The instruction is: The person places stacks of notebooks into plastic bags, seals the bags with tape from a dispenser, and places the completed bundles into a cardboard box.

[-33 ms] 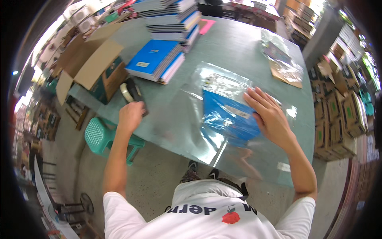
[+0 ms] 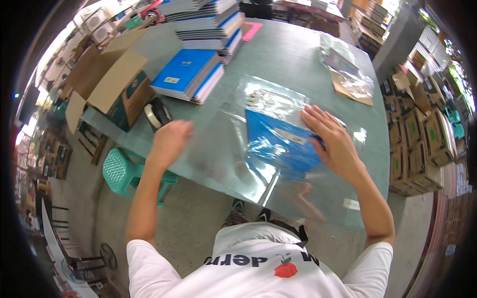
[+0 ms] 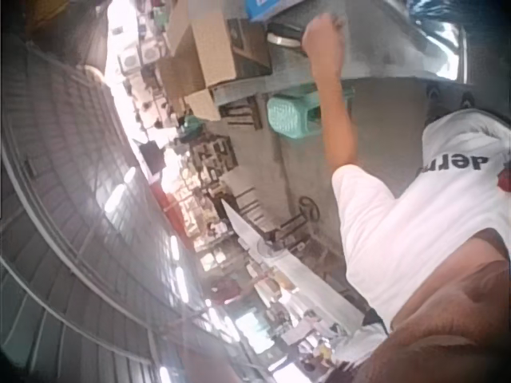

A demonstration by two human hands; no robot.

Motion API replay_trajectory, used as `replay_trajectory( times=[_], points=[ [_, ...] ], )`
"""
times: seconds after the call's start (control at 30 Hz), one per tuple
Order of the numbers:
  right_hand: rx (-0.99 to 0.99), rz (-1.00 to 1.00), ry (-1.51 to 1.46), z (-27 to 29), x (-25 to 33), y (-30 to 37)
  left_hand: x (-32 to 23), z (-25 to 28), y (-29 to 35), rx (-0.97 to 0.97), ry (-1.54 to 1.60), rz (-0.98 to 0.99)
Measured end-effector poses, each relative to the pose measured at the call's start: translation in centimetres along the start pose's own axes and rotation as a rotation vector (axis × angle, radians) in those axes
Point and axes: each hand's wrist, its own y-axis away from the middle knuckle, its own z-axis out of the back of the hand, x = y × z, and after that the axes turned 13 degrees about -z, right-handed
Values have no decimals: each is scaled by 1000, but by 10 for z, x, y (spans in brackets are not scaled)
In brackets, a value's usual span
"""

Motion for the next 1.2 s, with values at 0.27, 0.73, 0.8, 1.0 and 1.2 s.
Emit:
replay_trajectory(
  times=[0.27,0.73,0.8,1.0,1.2],
  points=[
    [-22,78,-106,-2,-9,2,-148,-21,-77,-456,147,-736],
    [-117,59,-76,-9,-4,3,-151,-38,-85,-625,-77,-529],
    [-131,62,-59,-14,-6,3,-133,-32,-86,-631,-116,-505],
    [-159,43,-17,-13,8,31,-42,-47,-53,-418,616,-9],
    [-289,-680,-1274,-35,49,145,-28,-105,49,654,2314,593]
  ],
)
